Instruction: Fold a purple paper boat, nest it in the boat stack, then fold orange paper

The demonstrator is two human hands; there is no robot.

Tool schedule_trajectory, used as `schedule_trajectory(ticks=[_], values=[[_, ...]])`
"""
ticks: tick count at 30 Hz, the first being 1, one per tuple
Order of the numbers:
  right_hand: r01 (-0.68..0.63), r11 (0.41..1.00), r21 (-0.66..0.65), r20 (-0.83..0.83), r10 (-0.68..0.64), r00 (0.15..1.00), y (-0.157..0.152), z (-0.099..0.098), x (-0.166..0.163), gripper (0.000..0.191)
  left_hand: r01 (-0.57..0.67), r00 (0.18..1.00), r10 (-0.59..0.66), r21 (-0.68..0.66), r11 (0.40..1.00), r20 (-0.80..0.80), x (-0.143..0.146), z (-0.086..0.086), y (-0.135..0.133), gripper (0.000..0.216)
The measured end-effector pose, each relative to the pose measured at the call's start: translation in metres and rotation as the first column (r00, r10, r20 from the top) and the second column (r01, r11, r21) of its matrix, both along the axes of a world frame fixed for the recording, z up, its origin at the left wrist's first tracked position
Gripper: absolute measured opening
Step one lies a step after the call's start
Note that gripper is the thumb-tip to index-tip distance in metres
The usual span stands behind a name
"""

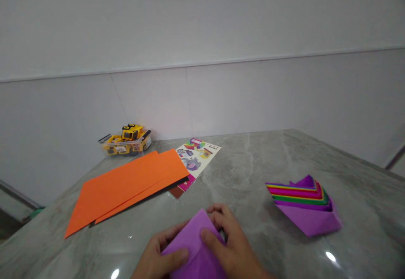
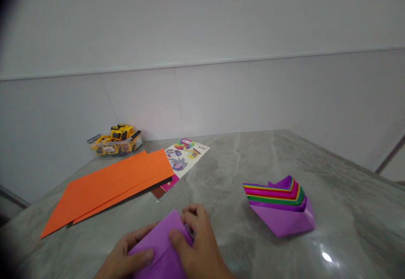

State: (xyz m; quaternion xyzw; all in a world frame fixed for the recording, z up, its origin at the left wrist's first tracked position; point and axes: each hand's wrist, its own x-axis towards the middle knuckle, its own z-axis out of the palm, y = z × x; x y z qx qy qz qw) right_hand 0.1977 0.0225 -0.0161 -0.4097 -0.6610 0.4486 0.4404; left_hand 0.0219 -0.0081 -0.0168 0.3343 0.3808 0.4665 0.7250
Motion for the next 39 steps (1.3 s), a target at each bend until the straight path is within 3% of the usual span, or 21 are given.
schedule_trajectory(ticks=[2, 3, 5, 6, 9, 11, 12, 14, 15, 17, 19, 21, 24, 30, 35, 39], values=[[0.027, 0.987, -0.157, -0.071, -0.039, 0.997, 0.001, 0.003, 0.000, 0.036, -0.075, 0.997, 0.075, 0.017, 0.997, 0.018, 0.009, 0.003, -0.006, 0.055], [-0.033, 0.978, -0.207, -0.104, 0.011, 0.994, 0.002, 0.005, 0.001, 0.043, -0.110, 0.994, 0.110, 0.044, 0.993, 0.009, 0.012, 0.006, -0.009, 0.050], [-0.194, 0.947, -0.254, -0.093, 0.176, 0.980, 0.007, 0.009, 0.006, 0.032, -0.146, 0.987, 0.152, 0.113, 0.983, -0.051, 0.017, 0.013, -0.015, 0.043], [-0.217, 0.947, -0.238, -0.042, 0.213, 0.976, 0.009, 0.011, 0.010, 0.028, -0.135, 0.985, 0.148, 0.142, 0.981, -0.091, 0.018, 0.018, -0.017, 0.042], [-0.150, 0.986, -0.074, 0.245, 0.163, 0.956, 0.012, 0.022, 0.023, 0.030, 0.063, 0.955, -0.020, 0.137, 0.989, -0.295, 0.020, 0.038, -0.018, 0.038], [-0.137, 0.990, 0.029, 0.388, 0.115, 0.915, 0.006, 0.030, 0.029, 0.031, 0.194, 0.827, -0.096, 0.121, 0.973, -0.554, 0.026, 0.050, -0.014, 0.038], [-0.121, 0.990, 0.068, 0.415, 0.083, 0.906, 0.001, 0.033, 0.030, 0.031, 0.199, 0.738, -0.033, 0.171, 0.965, -0.674, 0.031, 0.054, -0.012, 0.042], [-0.050, 0.986, 0.160, 0.439, -0.026, 0.898, -0.011, 0.037, 0.028, 0.030, 0.184, 0.490, 0.298, 0.431, 0.883, -0.819, 0.043, 0.055, -0.007, 0.045], [-0.002, 0.976, 0.219, 0.451, -0.099, 0.887, -0.017, 0.037, 0.025, 0.030, 0.161, 0.448, 0.396, 0.508, 0.846, -0.802, 0.049, 0.052, -0.004, 0.041], [0.094, 0.910, 0.403, 0.558, -0.326, 0.763, -0.024, 0.034, 0.020, 0.039, 0.139, 0.414, 0.483, 0.579, 0.804, -0.771, 0.059, 0.042, 0.000, 0.041], [0.076, 0.882, 0.464, 0.636, -0.392, 0.665, -0.026, 0.030, 0.015, 0.046, 0.144, 0.403, 0.532, 0.626, 0.767, -0.745, 0.062, 0.030, 0.004, 0.044], [0.035, 0.874, 0.484, 0.654, -0.388, 0.649, -0.023, 0.027, 0.013, 0.050, 0.124, 0.413, 0.553, 0.646, 0.753, -0.723, 0.062, 0.021, 0.006, 0.045], [0.055, 0.879, 0.474, 0.582, -0.360, 0.730, -0.018, 0.025, 0.011, 0.058, 0.076, 0.446, 0.576, 0.670, 0.738, -0.685, 0.060, 0.020, 0.004, 0.047], [0.139, 0.921, 0.365, 0.316, -0.263, 0.912, -0.017, 0.030, 0.009, 0.061, 0.036, 0.484, 0.607, 0.707, 0.706, -0.631, 0.064, 0.035, -0.007, 0.048], [0.372, 0.885, 0.280, 0.086, -0.409, 0.908, -0.012, 0.027, 0.016, 0.052, -0.104, 0.402, 0.727, 0.761, 0.640, -0.556, 0.056, 0.034, -0.008, 0.042], [0.346, 0.931, 0.114, -0.002, -0.348, 0.938, -0.011, 0.019, 0.017, 0.053, -0.236, 0.429, 0.758, 0.749, 0.619, -0.491, 0.052, 0.031, -0.004, 0.039]])
